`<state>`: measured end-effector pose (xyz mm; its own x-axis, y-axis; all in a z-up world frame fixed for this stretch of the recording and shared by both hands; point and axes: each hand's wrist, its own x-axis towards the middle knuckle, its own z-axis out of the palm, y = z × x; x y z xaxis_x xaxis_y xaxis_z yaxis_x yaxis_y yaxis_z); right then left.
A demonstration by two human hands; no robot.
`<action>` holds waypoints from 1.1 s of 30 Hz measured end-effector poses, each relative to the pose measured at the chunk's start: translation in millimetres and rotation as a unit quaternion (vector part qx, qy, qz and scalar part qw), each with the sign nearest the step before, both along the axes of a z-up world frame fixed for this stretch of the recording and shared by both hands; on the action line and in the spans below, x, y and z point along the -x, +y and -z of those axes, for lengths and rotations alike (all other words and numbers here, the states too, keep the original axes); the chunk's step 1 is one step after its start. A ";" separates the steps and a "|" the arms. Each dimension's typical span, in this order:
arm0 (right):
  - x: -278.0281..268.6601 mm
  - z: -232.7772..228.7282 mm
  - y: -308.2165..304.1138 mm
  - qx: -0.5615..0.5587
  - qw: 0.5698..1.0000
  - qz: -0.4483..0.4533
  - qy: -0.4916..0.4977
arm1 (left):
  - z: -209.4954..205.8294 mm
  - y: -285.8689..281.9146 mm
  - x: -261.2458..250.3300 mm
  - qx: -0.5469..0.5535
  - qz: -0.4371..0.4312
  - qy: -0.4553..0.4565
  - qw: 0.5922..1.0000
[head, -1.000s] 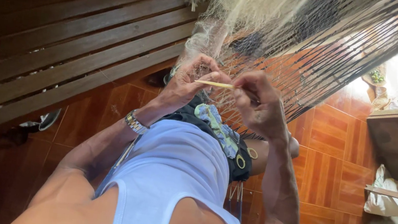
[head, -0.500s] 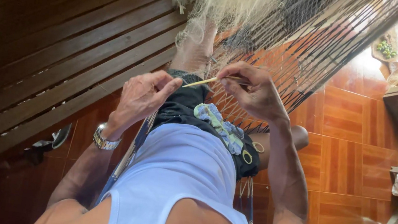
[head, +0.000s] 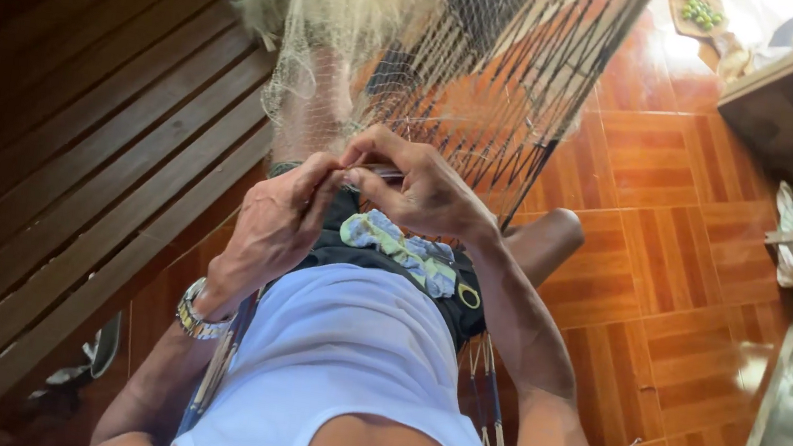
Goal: Repairing a fishing net by threading line through the mesh and tying knots using a shuttle and scissors
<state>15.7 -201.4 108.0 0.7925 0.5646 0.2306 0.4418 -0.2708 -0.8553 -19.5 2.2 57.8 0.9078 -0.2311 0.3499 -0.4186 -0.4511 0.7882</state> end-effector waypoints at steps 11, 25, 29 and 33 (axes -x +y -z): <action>17.6 24.7 -4.3 -0.175 0.978 -0.046 0.106 | 16.1 -5.6 9.7 0.132 -0.004 0.037 0.991; 48.4 61.4 24.3 -0.201 0.971 0.131 0.019 | 41.1 4.5 22.5 0.298 0.067 0.151 0.940; 61.2 71.4 26.2 -0.204 0.966 0.157 0.010 | 59.3 9.5 17.4 0.251 0.063 0.154 0.954; 67.9 85.4 35.8 -0.243 0.955 0.164 0.045 | 33.0 2.1 21.8 0.247 0.048 0.118 0.961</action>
<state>-52.1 -165.6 22.6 0.9373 0.1254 0.3253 0.3205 0.0569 -0.9455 -41.3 4.4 24.8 0.9584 -0.1762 0.2244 -0.2220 0.0334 0.9745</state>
